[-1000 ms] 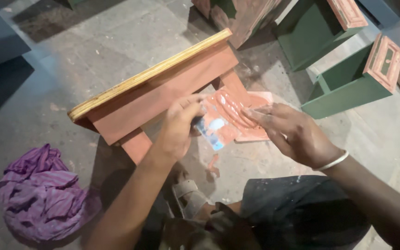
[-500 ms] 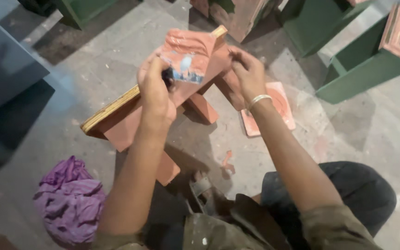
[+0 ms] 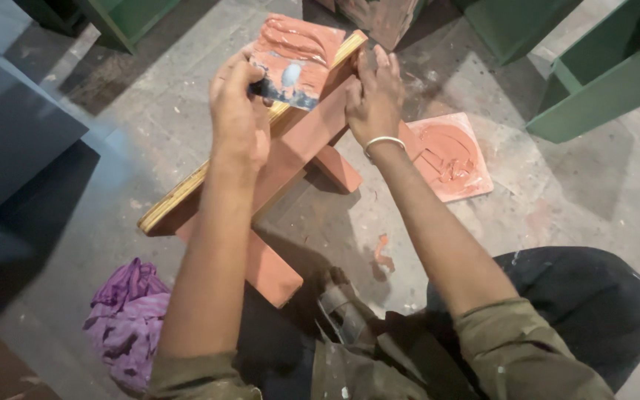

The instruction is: The person applies wood filler to a small wooden stool using a putty knife, smoothing the surface on the legs and seat. They repeatedly scoop filler from a container and spread it evenly across the wood.

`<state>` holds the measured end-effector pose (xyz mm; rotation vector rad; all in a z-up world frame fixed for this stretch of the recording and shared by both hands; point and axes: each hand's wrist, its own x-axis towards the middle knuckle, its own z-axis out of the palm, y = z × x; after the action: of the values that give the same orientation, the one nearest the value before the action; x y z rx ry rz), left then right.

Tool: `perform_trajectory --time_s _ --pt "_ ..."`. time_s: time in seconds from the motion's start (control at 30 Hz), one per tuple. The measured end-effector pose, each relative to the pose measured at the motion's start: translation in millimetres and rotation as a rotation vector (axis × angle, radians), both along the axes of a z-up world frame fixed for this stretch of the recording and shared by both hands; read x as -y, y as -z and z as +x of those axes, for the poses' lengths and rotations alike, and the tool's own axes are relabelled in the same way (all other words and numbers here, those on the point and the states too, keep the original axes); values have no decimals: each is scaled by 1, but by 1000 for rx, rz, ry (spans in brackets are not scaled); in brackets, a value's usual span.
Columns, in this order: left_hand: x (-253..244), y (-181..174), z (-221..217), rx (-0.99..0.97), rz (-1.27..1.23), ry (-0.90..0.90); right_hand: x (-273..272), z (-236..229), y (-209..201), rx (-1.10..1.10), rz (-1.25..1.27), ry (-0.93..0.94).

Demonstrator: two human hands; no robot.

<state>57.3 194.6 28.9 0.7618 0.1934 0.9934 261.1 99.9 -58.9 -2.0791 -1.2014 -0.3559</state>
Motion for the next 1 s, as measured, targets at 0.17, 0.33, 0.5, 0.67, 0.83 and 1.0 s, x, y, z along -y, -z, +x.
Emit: perform_trajectory --time_s 0.17,0.33,0.5,0.67,0.83,1.0 --pt "-3 2 -7 -29 -45 -10 10 -51 -11 -23 -74 49" --pt "-1 0 -10 -69 -33 1 30 -67 -16 -175 16 -108" --pt "1 6 -12 -51 -19 -6 12 -1 -5 -186 39 -26" --pt "-9 8 -11 -75 -67 4 12 -45 -13 -20 41 -7" --pt "-15 2 -10 -111 -132 11 39 -163 -32 -179 -7 -144" --pt "25 -13 -44 -43 -105 32 76 -135 -67 -285 176 -348"
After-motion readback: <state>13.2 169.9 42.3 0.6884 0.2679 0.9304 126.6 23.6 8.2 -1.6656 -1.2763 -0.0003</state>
